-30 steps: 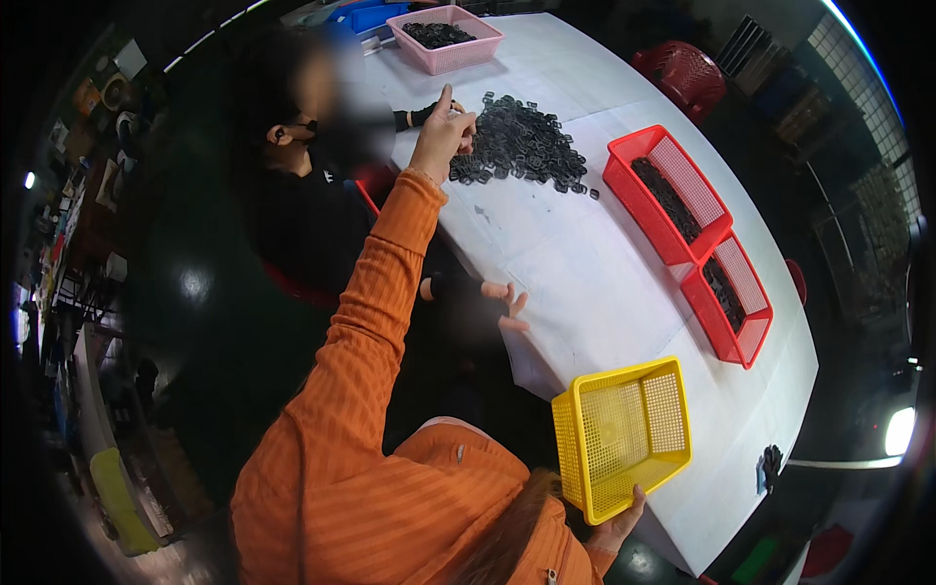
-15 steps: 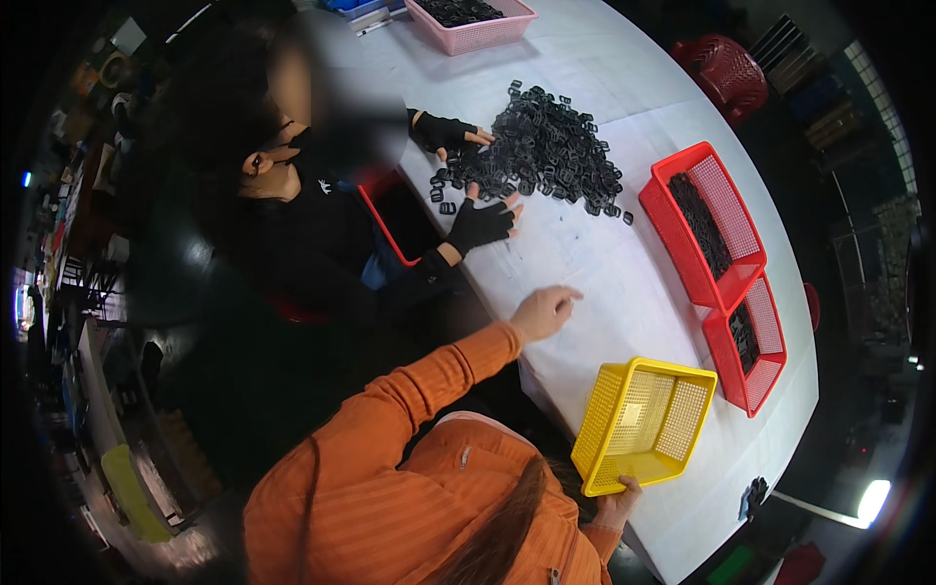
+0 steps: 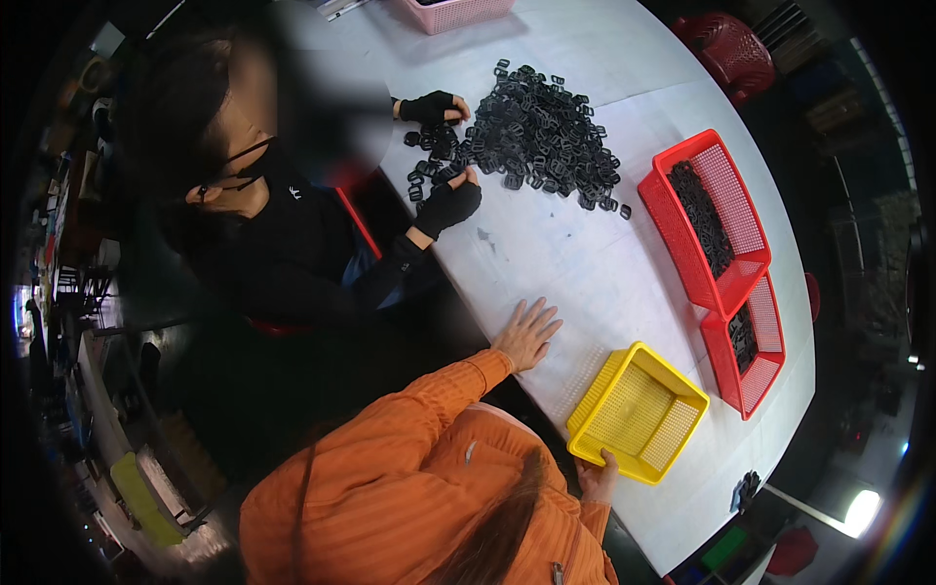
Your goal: The person dumps plastic buckles from baskets onto a sorting table, then walks across the workshop and strings metal buckles onto wire hooks by hand at another work table.
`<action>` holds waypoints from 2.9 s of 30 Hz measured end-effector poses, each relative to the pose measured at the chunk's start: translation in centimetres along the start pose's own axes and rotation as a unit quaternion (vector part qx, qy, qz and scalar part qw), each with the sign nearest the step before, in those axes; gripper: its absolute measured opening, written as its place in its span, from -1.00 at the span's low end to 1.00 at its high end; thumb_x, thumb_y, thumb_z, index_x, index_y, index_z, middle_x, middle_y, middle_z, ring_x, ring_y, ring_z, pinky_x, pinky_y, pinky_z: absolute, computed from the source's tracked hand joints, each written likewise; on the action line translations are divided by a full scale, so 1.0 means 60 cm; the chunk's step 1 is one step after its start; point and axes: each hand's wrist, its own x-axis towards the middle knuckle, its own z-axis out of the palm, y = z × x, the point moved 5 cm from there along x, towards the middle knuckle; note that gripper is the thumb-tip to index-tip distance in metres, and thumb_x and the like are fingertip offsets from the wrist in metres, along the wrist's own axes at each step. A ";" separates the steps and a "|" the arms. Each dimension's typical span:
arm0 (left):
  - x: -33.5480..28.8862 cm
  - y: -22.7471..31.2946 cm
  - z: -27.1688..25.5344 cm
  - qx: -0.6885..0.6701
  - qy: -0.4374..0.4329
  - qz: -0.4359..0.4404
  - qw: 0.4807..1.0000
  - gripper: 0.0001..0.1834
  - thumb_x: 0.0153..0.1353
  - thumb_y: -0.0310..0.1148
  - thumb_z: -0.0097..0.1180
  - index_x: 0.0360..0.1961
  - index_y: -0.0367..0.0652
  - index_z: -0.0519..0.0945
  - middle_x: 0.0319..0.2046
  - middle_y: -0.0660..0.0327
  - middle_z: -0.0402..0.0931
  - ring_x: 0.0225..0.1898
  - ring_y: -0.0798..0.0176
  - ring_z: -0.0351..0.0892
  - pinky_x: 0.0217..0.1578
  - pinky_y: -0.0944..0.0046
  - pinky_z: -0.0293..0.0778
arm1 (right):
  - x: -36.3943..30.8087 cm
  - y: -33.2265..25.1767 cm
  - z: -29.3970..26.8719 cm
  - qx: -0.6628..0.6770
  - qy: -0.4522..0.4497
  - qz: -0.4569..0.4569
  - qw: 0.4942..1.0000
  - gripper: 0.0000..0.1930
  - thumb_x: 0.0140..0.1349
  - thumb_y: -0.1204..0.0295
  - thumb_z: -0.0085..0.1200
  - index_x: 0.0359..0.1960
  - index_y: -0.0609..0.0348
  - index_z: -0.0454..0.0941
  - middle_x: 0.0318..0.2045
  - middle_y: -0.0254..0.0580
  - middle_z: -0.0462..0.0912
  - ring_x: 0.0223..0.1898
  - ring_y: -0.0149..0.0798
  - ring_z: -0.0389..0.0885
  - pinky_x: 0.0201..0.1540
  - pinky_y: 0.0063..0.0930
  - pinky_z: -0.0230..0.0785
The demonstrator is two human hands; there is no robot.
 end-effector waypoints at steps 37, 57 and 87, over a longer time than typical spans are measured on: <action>0.011 0.002 -0.012 -0.069 0.050 0.010 0.996 -0.54 0.09 -0.26 -0.10 0.06 -0.06 0.33 0.18 0.19 0.11 0.26 0.11 -0.07 0.21 -0.01 -0.13 | 0.021 -0.041 0.023 -0.028 0.030 -0.037 0.998 -0.66 -0.05 0.47 -0.11 -0.16 0.27 0.30 -0.23 -0.04 0.48 -0.24 0.00 0.50 -0.19 -0.16 0.42; -0.001 0.018 0.010 -0.084 0.130 0.027 0.988 -0.52 0.07 -0.24 -0.09 0.05 -0.13 0.34 0.18 0.18 0.10 0.28 0.13 -0.17 0.25 0.02 -0.31 | 0.053 -0.071 -0.001 -0.068 -0.041 -0.021 0.997 -0.61 0.04 0.28 0.00 -0.14 0.28 0.38 -0.24 -0.06 0.54 -0.24 -0.10 0.54 -0.19 -0.35 0.41; -0.025 -0.002 -0.013 -0.067 0.022 0.008 0.997 -0.47 0.12 -0.23 -0.10 0.16 -0.01 0.20 0.24 0.24 -0.02 0.30 0.14 -0.24 0.25 0.04 -0.31 | -0.021 -0.035 0.041 -0.084 -0.053 -0.018 0.995 -0.53 0.06 0.13 0.01 -0.08 0.18 0.32 -0.24 -0.12 0.44 -0.20 -0.20 0.46 -0.24 -0.46 0.36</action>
